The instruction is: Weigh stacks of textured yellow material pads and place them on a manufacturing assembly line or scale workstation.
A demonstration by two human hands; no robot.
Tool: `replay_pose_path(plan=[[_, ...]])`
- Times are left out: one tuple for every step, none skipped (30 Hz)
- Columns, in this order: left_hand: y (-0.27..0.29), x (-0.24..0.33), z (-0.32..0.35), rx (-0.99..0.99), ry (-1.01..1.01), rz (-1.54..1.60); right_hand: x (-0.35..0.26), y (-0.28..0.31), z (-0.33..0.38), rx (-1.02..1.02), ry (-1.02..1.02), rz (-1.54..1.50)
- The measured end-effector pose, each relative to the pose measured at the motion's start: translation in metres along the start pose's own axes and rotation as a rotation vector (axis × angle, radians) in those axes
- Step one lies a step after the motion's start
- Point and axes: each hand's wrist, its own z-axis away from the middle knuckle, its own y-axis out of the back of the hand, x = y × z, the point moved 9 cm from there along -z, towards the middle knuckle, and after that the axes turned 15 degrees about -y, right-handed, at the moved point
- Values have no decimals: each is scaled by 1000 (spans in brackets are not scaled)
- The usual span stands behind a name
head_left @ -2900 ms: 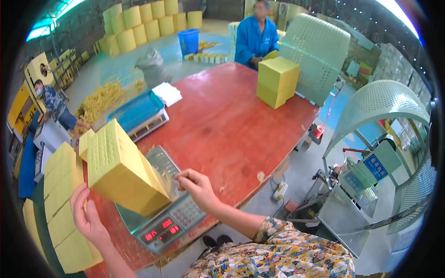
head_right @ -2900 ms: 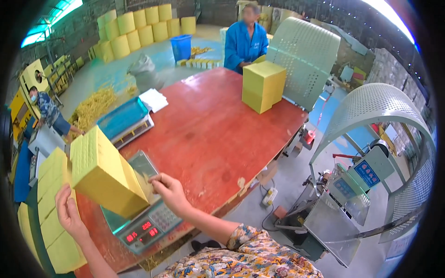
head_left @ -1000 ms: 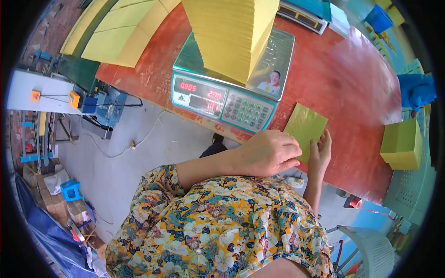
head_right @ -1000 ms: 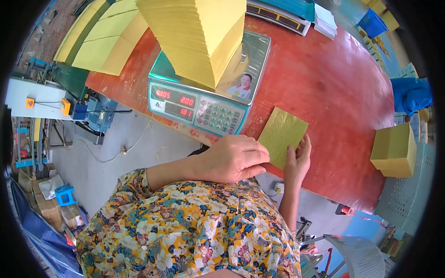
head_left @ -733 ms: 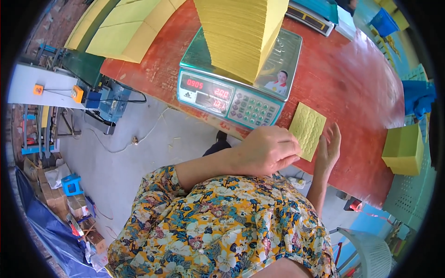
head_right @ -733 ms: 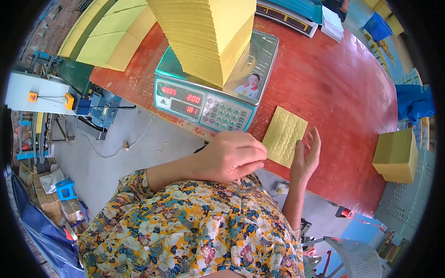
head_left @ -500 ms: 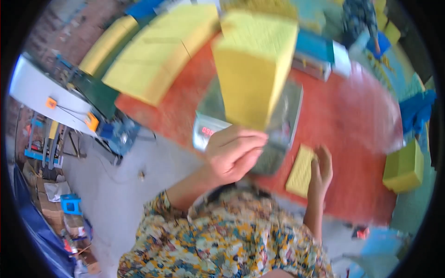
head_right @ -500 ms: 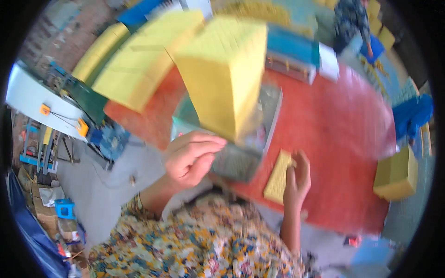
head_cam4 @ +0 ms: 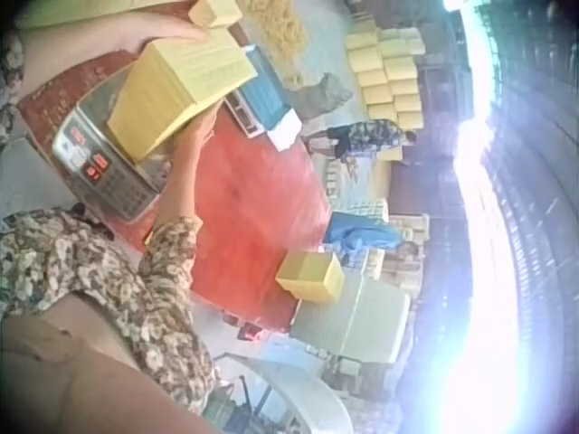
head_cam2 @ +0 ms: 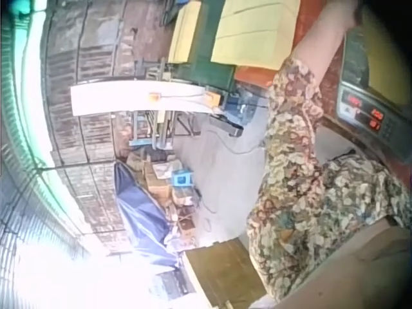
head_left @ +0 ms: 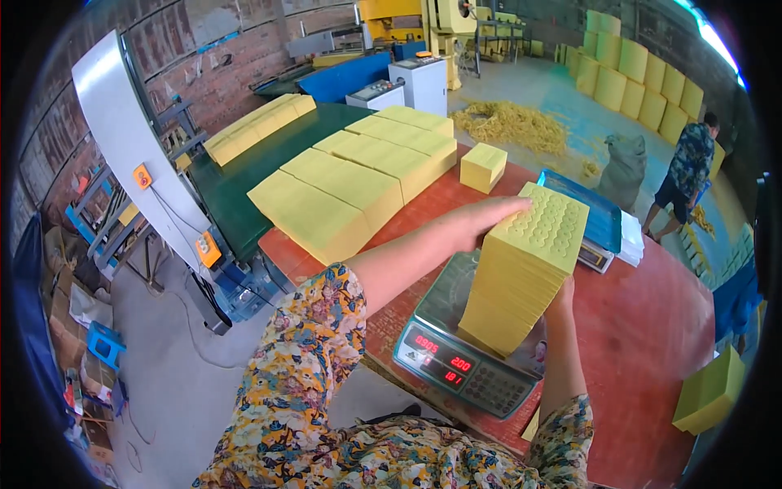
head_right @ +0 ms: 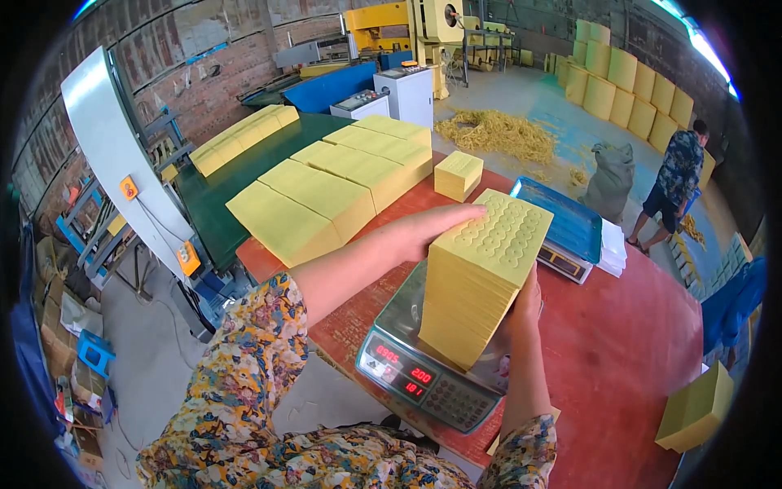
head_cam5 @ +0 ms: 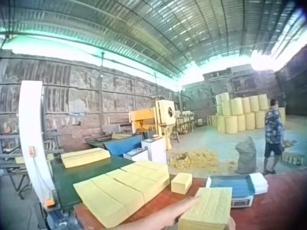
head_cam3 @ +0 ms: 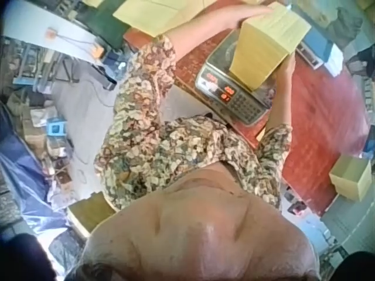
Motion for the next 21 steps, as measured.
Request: replay_pose_path(plan=[[0,1,5,6,-1,-2,9,0,0,39,-15,111],[1,-5,13,16,79,-7,8,2,5,80,107,121],[-5,-6,23,21,159,-10,18,9,8,83,108,120],[-14,3,37,44,203,-91,25,14,14,31,180,102],[-14,-3,43,29,208,-87,29,22,20,-17,253,85],[-10,-9,57,1,224,-59,21,0,46,6,305,281],[-17,-14,63,-60,243,-27,18,-4,65,25,308,283],[-21,-14,67,-83,248,-25,26,1,76,25,173,68],[-20,-12,84,-59,305,-98,42,0,82,-7,27,-152],[-22,-9,95,-48,361,-170,36,4,94,40,79,3],[-26,-5,98,-53,362,-168,29,-1,113,46,80,4],[-28,0,103,-69,383,-227,8,-10,144,128,157,62],[-27,3,110,-77,404,-286,-9,-14,171,203,233,120],[-26,3,114,-67,402,-283,-4,-5,190,223,137,99],[-28,0,114,-60,428,-258,8,8,209,253,45,76],[-31,-4,110,-68,458,-231,17,23,225,310,121,105],[-28,-10,105,-74,457,-233,26,33,240,357,195,133],[-25,-19,98,-122,432,-170,31,33,255,363,196,133],[-29,-21,95,-168,411,-107,41,29,272,348,99,75],[-27,-24,96,-172,418,-106,53,25,281,332,1,16],[-30,-24,92,-181,428,-148,57,26,285,352,1,11]])
